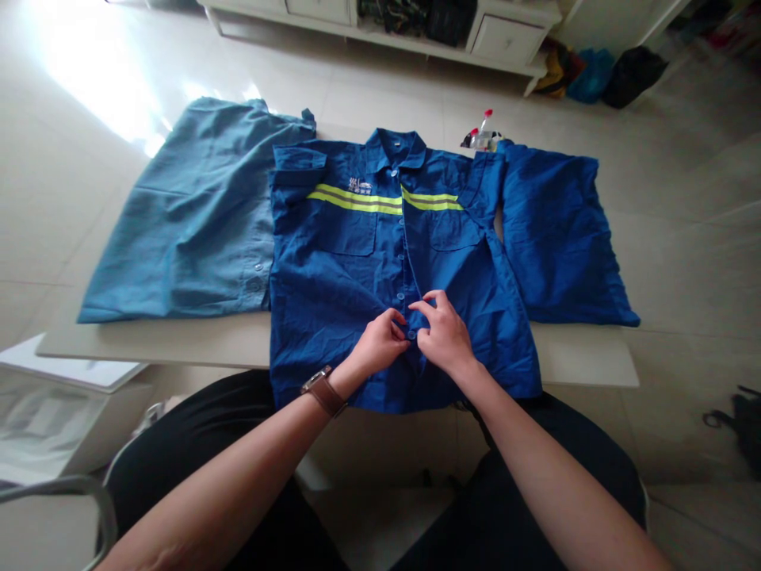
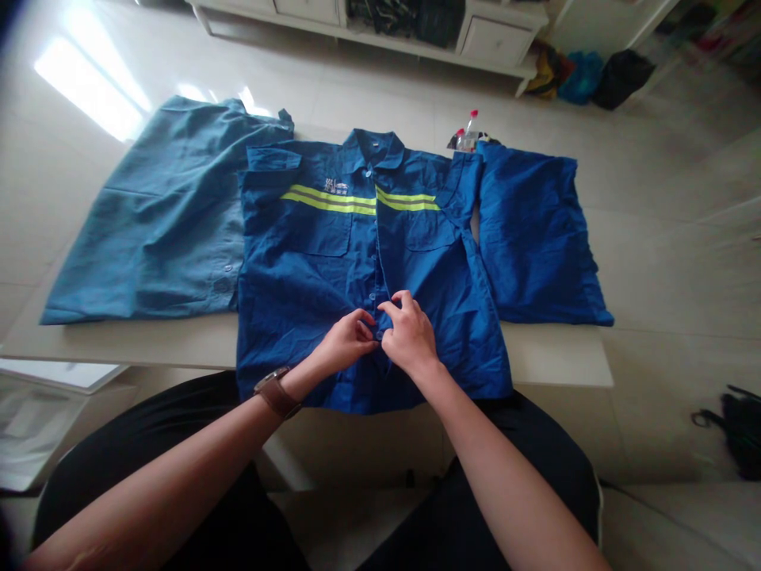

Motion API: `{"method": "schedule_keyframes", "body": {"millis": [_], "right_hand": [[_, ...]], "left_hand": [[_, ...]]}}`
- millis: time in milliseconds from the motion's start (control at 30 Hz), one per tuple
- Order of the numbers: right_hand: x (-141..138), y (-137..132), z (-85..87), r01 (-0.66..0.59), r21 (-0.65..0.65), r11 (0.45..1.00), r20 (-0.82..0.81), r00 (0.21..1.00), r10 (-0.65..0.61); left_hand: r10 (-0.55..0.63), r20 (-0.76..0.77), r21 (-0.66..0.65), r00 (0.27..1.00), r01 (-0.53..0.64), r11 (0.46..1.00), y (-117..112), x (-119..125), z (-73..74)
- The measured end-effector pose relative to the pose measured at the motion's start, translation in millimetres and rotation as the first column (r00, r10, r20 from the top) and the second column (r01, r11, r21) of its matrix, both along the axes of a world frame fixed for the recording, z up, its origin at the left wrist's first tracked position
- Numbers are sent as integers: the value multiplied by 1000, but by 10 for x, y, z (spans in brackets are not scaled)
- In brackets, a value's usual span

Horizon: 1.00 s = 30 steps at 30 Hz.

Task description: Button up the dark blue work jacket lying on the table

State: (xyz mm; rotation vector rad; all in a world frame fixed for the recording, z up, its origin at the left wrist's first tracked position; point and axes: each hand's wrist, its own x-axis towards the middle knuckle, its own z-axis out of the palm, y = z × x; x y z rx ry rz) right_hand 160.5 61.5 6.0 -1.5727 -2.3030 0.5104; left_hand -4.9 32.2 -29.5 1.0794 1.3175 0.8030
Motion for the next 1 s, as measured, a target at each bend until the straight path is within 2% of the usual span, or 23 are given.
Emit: {"method": "schedule_keyframes", "body": {"millis": [200,300,367,433,500,567,600,767,900,1000], "right_hand": [[29,38,-35,77,-11,997,17,997,-77],[41,41,-45,61,-53,997,38,998,-59],[48,42,-52,56,-77,995,33,998,-54],[54,42,-60,52,-99,994,15,999,-51],[60,38,-67,43,-126,991,-4,999,-44],[65,28,-73,29,-158,987,-10,999,-31],[68,21,-77,23,-173,985,-9,1000,-25],[82,-7,-98,-11,-212,977,-6,1000,10],[84,3,-101,-40,-247,968,-22,999,35],[80,5,-60,-79,-299,951,-65,996,62]], "left_hand": [[-29,-46,16,999,30,999,-90,-3,37],[-97,-78,71,992,103,992,-145,-18,68],[-154,-183,143,971,181,973,-179,-43,105],[-179,-397,240,900,290,926,-212,-76,150],[-174,-612,295,771,427,855,-243,-108,190],[-176,-729,284,662,525,802,-273,-129,207],[-183,-754,270,631,552,788,-287,-135,206],[-171,-795,256,582,578,775,-335,-132,157],[-103,-807,316,582,573,756,-316,-135,192],[-78,-813,304,578,534,789,-263,-156,258]]}}
